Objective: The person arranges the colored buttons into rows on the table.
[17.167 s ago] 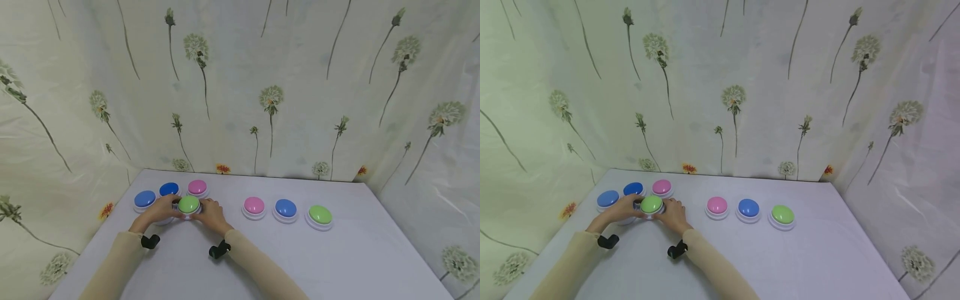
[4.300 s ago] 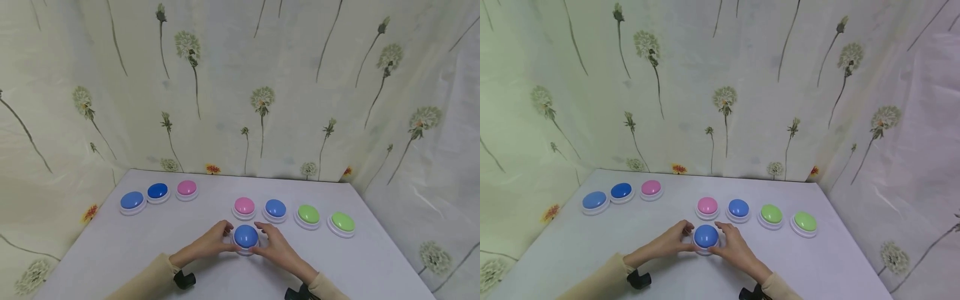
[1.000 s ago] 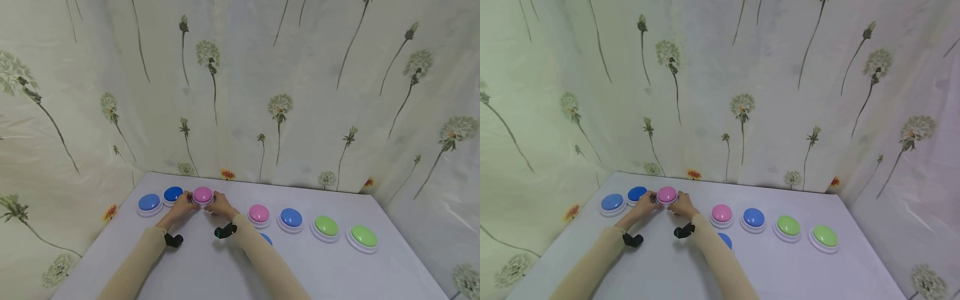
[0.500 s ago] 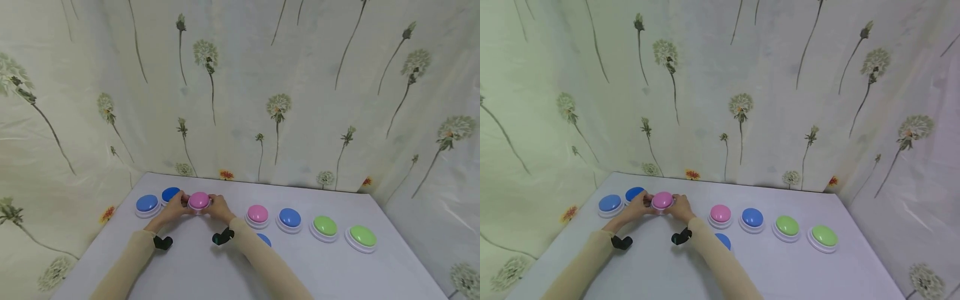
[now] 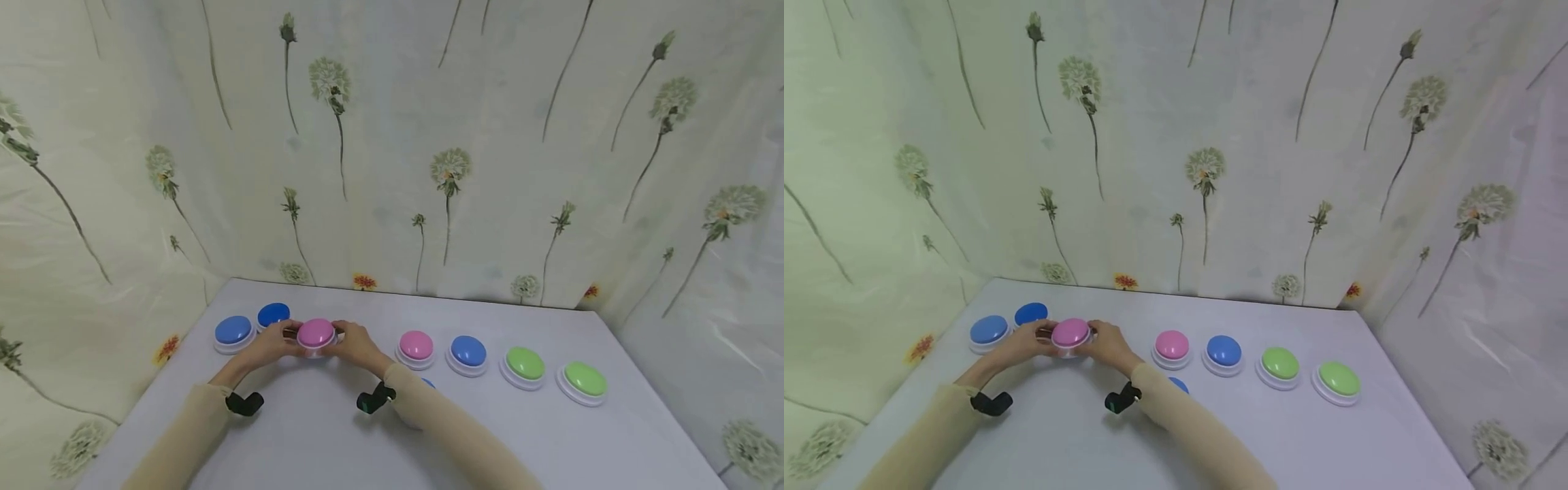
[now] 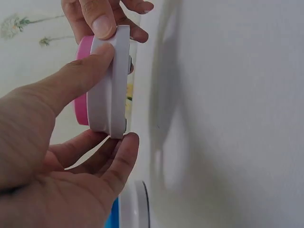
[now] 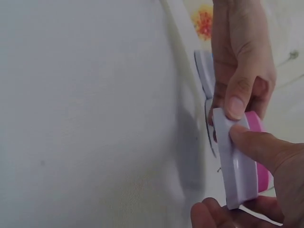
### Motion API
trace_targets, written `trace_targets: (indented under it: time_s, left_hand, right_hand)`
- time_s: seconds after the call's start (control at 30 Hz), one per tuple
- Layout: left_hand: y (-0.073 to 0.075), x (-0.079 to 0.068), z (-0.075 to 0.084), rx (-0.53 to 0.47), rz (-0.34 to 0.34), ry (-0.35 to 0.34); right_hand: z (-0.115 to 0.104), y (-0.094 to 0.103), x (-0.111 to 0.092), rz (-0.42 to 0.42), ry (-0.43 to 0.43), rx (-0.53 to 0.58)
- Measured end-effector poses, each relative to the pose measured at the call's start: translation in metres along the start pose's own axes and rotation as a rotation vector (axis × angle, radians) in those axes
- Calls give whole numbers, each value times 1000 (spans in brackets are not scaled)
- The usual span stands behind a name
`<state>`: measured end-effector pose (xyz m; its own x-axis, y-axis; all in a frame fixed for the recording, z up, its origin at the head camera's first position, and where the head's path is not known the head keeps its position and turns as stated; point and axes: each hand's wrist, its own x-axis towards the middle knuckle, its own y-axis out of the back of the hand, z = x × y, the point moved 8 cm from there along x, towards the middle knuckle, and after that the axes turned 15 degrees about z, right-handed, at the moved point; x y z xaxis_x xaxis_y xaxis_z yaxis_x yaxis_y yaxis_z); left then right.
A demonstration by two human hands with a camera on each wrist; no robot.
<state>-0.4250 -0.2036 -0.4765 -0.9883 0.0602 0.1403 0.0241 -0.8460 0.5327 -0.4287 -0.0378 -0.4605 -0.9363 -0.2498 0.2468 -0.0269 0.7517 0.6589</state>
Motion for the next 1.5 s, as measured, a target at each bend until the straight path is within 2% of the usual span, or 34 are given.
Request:
trace_targets:
  time_s: [0.3, 0.5, 0.8, 0.93, 1.23, 1.4, 1.5]
  left_hand:
    - [0, -25, 35, -17, 2, -48]
    - [-12, -45, 58, 4, -29, -82]
    - [-42, -79, 107, -18, -85, -190]
    - [-57, -93, 125, -39, -92, -209]
    - [-97, -121, 157, -83, -147, -247]
    - [-117, -134, 171, -97, -193, -265]
    - [-129, -138, 177, -113, -198, -281]
  right_hand:
    - [-6, 22, -26, 16, 61, 90]
    - [-7, 45, -55, 19, 55, 120]
    - [-6, 90, -107, 38, 63, 115]
    - [-2, 110, -129, 58, 44, 126]
    - [18, 144, -175, 95, -28, 142]
    - [33, 158, -198, 111, -83, 107]
    - [42, 168, -208, 133, -102, 85]
